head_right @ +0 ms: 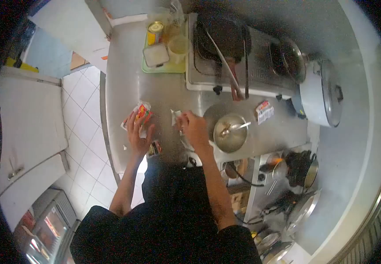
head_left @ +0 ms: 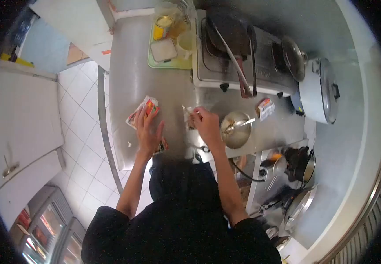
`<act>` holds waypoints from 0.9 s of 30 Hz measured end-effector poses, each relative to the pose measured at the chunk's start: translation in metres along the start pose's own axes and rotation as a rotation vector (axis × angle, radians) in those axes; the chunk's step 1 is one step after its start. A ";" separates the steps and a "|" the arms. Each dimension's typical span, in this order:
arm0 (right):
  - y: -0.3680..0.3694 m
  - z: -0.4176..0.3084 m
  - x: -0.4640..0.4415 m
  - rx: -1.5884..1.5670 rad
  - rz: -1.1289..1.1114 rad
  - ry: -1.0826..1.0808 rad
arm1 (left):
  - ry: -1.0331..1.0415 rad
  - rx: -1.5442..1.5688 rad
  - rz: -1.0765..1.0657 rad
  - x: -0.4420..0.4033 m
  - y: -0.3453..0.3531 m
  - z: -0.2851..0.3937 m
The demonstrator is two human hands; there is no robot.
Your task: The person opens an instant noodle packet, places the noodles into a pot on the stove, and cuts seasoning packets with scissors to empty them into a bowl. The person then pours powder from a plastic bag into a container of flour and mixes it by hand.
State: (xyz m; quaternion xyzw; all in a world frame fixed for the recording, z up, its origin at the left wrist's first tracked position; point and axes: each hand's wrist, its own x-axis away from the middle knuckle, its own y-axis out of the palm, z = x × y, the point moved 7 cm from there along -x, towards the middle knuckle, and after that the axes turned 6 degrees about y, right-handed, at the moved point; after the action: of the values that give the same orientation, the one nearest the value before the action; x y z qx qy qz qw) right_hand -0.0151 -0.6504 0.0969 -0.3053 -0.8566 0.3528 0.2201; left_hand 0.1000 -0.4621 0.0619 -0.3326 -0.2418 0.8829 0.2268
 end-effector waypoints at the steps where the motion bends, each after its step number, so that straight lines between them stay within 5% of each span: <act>1: -0.007 0.002 0.014 -0.008 0.007 0.029 | 0.008 0.005 -0.004 0.002 -0.004 0.009; 5: -0.014 0.007 0.037 -0.242 0.039 0.077 | -0.132 0.370 -0.058 0.023 0.012 0.028; 7: -0.010 0.005 0.048 -0.437 0.038 0.060 | -0.900 1.333 -0.324 0.069 0.075 0.021; 8: -0.003 0.012 0.052 -0.420 -0.045 0.070 | -0.856 1.495 -0.402 0.064 0.076 0.042; 12: 0.017 0.049 0.084 -0.712 -0.107 0.302 | -0.898 1.156 -0.521 0.084 0.084 0.032; 13: 0.019 0.068 0.097 -0.715 -0.105 0.298 | -1.012 1.139 -0.399 0.079 0.076 0.030; 15: 0.034 0.109 0.127 0.180 -0.143 0.112 | -1.116 1.120 -0.262 0.078 0.069 0.020; 22: 0.059 0.157 0.175 0.074 0.027 0.146 | -1.026 1.012 -0.322 0.085 0.067 0.000; 25: 0.064 0.159 0.168 -0.029 0.066 0.273 | -1.041 1.194 -0.204 0.074 0.071 0.006; 27: 0.071 0.159 0.167 0.205 0.084 0.227 | -0.929 1.150 -0.068 0.064 0.060 0.010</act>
State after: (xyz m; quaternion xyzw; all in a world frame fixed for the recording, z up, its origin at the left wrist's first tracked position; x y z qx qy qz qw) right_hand -0.2034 -0.5716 -0.0326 -0.3546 -0.7722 0.4105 0.3308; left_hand 0.0350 -0.4758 0.0036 0.2542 0.1776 0.9125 0.2668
